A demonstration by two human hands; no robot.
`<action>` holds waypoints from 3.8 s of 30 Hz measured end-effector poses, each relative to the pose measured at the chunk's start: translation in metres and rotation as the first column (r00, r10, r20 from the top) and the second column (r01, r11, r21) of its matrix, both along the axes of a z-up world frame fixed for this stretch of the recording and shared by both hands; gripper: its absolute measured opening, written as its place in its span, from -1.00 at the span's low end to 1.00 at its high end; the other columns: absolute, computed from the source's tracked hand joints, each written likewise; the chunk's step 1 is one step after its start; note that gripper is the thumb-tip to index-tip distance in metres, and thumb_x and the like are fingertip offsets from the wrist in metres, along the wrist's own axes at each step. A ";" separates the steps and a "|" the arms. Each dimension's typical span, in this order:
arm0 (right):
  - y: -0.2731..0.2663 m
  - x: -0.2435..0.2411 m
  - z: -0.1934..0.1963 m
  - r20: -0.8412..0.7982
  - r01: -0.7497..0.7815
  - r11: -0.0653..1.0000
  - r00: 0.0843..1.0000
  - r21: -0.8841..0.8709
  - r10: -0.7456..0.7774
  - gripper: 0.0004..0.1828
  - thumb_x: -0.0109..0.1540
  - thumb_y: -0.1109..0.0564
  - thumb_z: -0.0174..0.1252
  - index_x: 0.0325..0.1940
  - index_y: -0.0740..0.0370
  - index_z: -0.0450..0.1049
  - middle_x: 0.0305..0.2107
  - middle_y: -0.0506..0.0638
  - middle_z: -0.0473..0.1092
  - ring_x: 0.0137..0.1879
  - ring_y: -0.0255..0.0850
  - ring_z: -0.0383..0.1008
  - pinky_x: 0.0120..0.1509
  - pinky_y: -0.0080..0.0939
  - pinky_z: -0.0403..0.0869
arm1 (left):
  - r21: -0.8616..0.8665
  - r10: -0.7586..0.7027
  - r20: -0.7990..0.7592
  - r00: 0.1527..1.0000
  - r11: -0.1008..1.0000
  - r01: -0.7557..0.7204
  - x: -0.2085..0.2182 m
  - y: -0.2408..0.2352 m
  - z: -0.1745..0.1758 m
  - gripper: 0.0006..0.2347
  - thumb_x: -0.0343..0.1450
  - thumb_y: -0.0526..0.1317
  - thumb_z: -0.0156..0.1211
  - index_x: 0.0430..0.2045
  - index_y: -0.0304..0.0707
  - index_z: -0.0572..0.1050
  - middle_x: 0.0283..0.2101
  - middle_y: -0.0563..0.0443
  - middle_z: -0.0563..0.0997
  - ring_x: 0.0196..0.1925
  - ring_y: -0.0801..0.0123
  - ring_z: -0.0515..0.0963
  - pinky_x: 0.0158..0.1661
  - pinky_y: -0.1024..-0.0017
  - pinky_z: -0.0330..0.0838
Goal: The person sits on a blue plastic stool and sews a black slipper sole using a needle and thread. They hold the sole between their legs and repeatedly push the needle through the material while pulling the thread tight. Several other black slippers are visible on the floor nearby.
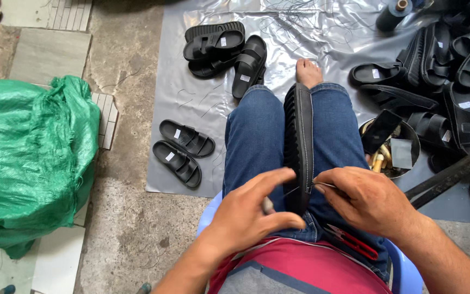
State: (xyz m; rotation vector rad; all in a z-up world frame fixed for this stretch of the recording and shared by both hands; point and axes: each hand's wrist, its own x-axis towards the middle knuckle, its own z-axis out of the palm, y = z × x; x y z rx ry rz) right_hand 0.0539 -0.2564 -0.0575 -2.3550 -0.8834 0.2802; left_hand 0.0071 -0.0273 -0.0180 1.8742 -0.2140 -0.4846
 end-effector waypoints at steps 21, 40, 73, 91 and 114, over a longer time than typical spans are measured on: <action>-0.021 0.015 0.033 -0.113 -0.195 0.943 0.979 -0.269 0.170 -0.52 0.13 0.03 -0.06 0.15 -0.26 0.27 -0.22 -0.28 0.35 -0.29 -0.28 0.46 -0.48 -0.17 0.46 | 0.556 0.313 0.355 0.881 0.686 -0.468 0.010 0.057 -0.048 -0.79 0.31 -0.11 0.06 -0.35 -0.24 0.48 -0.11 -0.17 0.46 -0.04 0.01 0.42 -0.07 0.11 0.26; -0.008 0.004 0.027 0.112 -0.132 0.869 0.972 -0.476 0.209 -0.53 0.08 -0.01 -0.03 0.09 -0.36 0.31 -0.37 -0.27 0.29 -0.33 -0.24 0.42 -0.53 -0.16 0.47 | -0.012 0.071 0.204 0.976 0.997 -0.070 0.003 -0.015 -0.061 -0.50 0.30 -0.21 0.19 0.13 0.07 0.16 0.26 -0.09 0.19 -0.18 0.27 0.61 -0.28 0.56 0.58; 0.008 0.000 -0.006 0.281 -0.026 0.999 0.960 0.043 0.013 -0.84 0.10 0.20 0.16 -0.23 0.14 0.46 -0.39 -0.09 0.43 -0.30 -0.26 0.45 -0.21 -0.30 0.41 | -0.075 0.193 0.228 0.955 0.981 -0.180 0.010 -0.021 -0.077 -0.52 0.21 -0.06 0.24 0.04 0.08 0.31 0.18 -0.04 0.36 0.20 0.37 0.39 0.20 0.51 0.24; -0.008 -0.014 0.009 0.383 -0.040 0.981 0.917 -0.188 0.111 -0.66 0.15 0.12 0.08 0.02 -0.02 0.39 -0.24 -0.20 0.40 -0.31 -0.26 0.40 -0.20 -0.31 0.38 | -0.400 -0.060 -0.149 0.987 0.917 -0.005 -0.002 0.029 -0.016 -0.94 0.32 -0.15 0.11 -0.48 -0.05 0.45 0.03 0.00 0.49 0.07 0.51 0.45 0.08 0.50 0.28; -0.050 0.000 0.020 0.033 -0.010 0.665 0.998 -0.747 0.051 -0.33 0.06 -0.18 -0.05 0.19 -0.80 -0.04 -0.34 -0.47 0.26 -0.24 -0.49 0.40 -0.37 -0.36 0.46 | 0.528 -0.241 -0.009 0.970 0.823 0.210 0.023 -0.009 -0.003 -0.62 0.32 -0.06 -0.06 0.07 0.32 0.27 -0.23 0.03 0.34 -0.36 0.00 0.52 -0.45 0.00 0.39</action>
